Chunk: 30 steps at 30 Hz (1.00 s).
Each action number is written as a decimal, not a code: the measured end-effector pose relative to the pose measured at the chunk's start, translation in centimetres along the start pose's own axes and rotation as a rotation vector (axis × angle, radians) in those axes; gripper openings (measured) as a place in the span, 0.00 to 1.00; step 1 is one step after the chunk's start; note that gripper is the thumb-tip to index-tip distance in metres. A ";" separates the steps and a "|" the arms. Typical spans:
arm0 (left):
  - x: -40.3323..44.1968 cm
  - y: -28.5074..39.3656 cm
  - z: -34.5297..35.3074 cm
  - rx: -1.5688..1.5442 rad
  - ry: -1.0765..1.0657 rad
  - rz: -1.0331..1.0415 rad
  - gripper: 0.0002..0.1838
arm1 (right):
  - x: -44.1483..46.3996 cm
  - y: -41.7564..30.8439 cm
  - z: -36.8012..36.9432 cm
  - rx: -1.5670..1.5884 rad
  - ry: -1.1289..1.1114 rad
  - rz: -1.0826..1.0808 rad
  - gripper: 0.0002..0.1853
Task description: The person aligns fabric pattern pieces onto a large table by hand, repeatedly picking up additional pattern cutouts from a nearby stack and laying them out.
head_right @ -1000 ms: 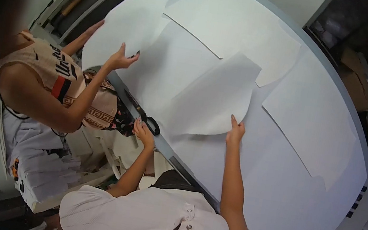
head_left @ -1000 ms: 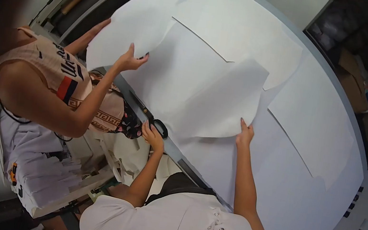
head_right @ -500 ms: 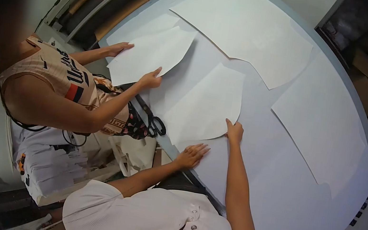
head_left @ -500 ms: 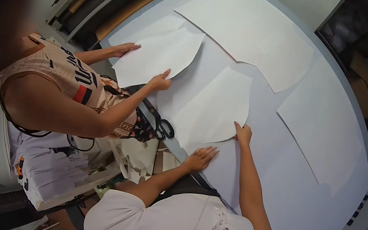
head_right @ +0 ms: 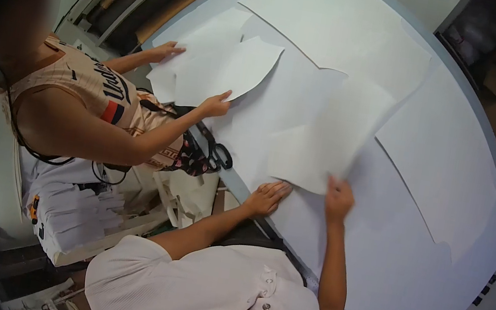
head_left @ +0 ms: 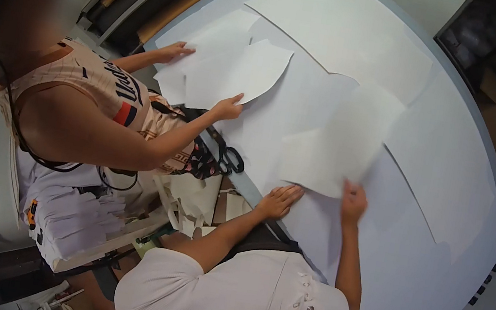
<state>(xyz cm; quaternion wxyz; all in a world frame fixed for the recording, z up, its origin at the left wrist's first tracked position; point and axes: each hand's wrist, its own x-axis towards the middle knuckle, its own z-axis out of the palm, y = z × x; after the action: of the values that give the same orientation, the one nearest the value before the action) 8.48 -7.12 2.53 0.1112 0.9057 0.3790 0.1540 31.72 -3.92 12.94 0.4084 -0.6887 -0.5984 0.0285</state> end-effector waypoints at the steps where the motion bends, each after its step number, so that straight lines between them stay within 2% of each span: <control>1: 0.3 -0.1 0.2 0.006 0.014 0.009 0.30 | -1.4 1.3 -2.6 0.011 0.078 0.133 0.13; 3: 1.0 0.0 0.5 0.017 0.041 0.025 0.30 | -3.9 4.8 -7.3 -0.127 0.141 0.504 0.12; 6: 0.9 -0.3 0.4 0.041 0.018 0.021 0.30 | -8.5 7.1 -12.6 -0.045 0.211 0.656 0.12; 8: 0.5 -0.3 0.2 0.073 -0.001 0.006 0.30 | -11.3 7.0 -15.3 0.130 0.373 0.825 0.12; 10: 0.3 -0.3 0.1 0.043 -0.002 -0.018 0.30 | -13.2 7.7 -16.4 0.278 0.354 0.899 0.12; 11: 0.2 -0.3 0.0 0.014 -0.001 -0.058 0.29 | -13.7 8.5 -16.0 0.279 0.356 0.898 0.12; 13: 0.3 -0.1 -0.1 -0.044 0.002 -0.138 0.29 | -14.4 9.8 -14.6 0.245 0.176 0.773 0.13; 14: 0.5 0.1 -0.1 -0.043 0.004 -0.136 0.29 | -14.1 9.7 -13.7 0.278 0.188 0.777 0.13; 18: 1.3 0.5 -0.7 -0.237 0.193 -0.420 0.27 | -7.5 4.0 -11.1 0.430 0.217 0.733 0.13; 20: 1.3 0.2 -0.8 -0.208 0.269 -0.578 0.26 | -4.4 0.9 -10.4 0.553 0.218 0.795 0.13; 21: 1.1 0.0 -1.1 -0.205 0.278 -0.591 0.26 | -3.4 0.7 -9.3 0.557 0.204 0.786 0.13; 24: -0.4 -1.7 -2.1 0.016 0.352 -0.844 0.27 | -1.2 0.2 -5.9 0.770 0.123 0.718 0.14; 26: -1.5 -3.1 -2.6 0.054 0.352 -0.897 0.27 | -0.3 0.1 -3.6 0.816 0.069 0.692 0.14; 30: -3.1 -5.0 -1.8 0.218 0.388 -0.987 0.27 | -0.4 1.2 2.7 0.810 -0.135 0.906 0.12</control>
<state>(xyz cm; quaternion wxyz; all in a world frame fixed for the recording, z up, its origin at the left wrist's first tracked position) 2.54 -5.76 1.99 0.0037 0.5814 0.7866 0.2079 31.14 -2.81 10.28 0.5464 -0.6612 -0.2123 0.4682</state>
